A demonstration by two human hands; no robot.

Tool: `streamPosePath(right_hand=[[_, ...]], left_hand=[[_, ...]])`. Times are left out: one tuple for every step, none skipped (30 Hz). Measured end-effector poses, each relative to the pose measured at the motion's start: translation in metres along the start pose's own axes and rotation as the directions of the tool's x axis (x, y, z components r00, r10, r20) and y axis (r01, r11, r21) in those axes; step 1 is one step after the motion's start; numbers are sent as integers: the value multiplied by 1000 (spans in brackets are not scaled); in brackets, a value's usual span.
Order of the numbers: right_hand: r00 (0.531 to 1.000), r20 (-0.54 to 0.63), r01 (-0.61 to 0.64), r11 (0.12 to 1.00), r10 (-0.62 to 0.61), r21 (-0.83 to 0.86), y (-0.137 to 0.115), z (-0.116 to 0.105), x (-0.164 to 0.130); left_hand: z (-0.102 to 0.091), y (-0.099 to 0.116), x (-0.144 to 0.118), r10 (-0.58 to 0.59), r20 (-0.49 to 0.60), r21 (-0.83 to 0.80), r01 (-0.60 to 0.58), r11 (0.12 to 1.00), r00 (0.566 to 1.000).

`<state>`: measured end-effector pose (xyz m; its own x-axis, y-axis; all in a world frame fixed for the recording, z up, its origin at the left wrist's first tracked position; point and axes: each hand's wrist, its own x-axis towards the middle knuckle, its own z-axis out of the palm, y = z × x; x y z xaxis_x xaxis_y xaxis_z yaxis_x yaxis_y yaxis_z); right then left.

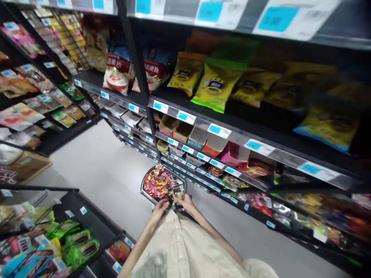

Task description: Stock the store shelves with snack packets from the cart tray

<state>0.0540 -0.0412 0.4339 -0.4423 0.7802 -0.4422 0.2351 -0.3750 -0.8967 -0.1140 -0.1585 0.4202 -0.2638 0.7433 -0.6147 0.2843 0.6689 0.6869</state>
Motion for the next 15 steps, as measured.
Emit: streamPosePath(right_hand=[[1000, 13, 12, 1000, -12, 25, -5, -5, -4], [999, 31, 22, 999, -23, 46, -9, -9, -9], [998, 46, 33, 997, -36, 67, -11, -12, -15], [998, 50, 42, 995, -46, 88, -13, -15, -21], [998, 40, 46, 993, -50, 109, -13, -18, -28], [999, 17, 44, 991, -46, 128, -13, -20, -35], [999, -16, 37, 989, -35, 144, -11, -23, -41], [999, -46, 25, 987, -18, 157, -9, -25, -46], [998, -66, 6, 986, 5, 166, -6, -28, -51], [997, -76, -14, 985, 28, 170, -3, -31, -55], [996, -82, -29, 985, 44, 173, -1, -35, -58], [995, -89, -38, 984, 54, 177, 1, -39, -61], [993, -100, -40, 982, 59, 184, 3, -44, -63], [992, -113, -38, 980, 61, 193, 3, -48, -65], [990, -126, -34, 979, 61, 202, 3, -51, -67]], left_hand=[[6, 10, 1, 58, 24, -95, -56, 994, 998], [13, 19, 2, 119, 43, -188, -109, 976, 992], [21, 27, 2, 175, 46, -282, -155, 947, 983], [28, 34, 2, 221, 34, -376, -192, 906, 975], [35, 39, 1, 253, 16, -455, -218, 863, 967], [40, 43, 0, 267, -4, -508, -232, 829, 964], [45, 45, -2, 271, -20, -533, -240, 811, 962], [48, 47, -3, 272, -33, -558, -244, 793, 962], [49, 47, -5, 268, -47, -573, -246, 782, 962], [49, 47, -7, 260, -65, -575, -249, 779, 963], [48, 46, -9, 248, -94, -571, -256, 780, 964], [46, 45, -12, 234, -128, -563, -265, 783, 964], [43, 44, -14, 219, -164, -553, -274, 787, 962], [40, 43, -17, 203, -198, -541, -280, 793, 959], [36, 42, -21, 190, -222, -528, -282, 801, 956]])
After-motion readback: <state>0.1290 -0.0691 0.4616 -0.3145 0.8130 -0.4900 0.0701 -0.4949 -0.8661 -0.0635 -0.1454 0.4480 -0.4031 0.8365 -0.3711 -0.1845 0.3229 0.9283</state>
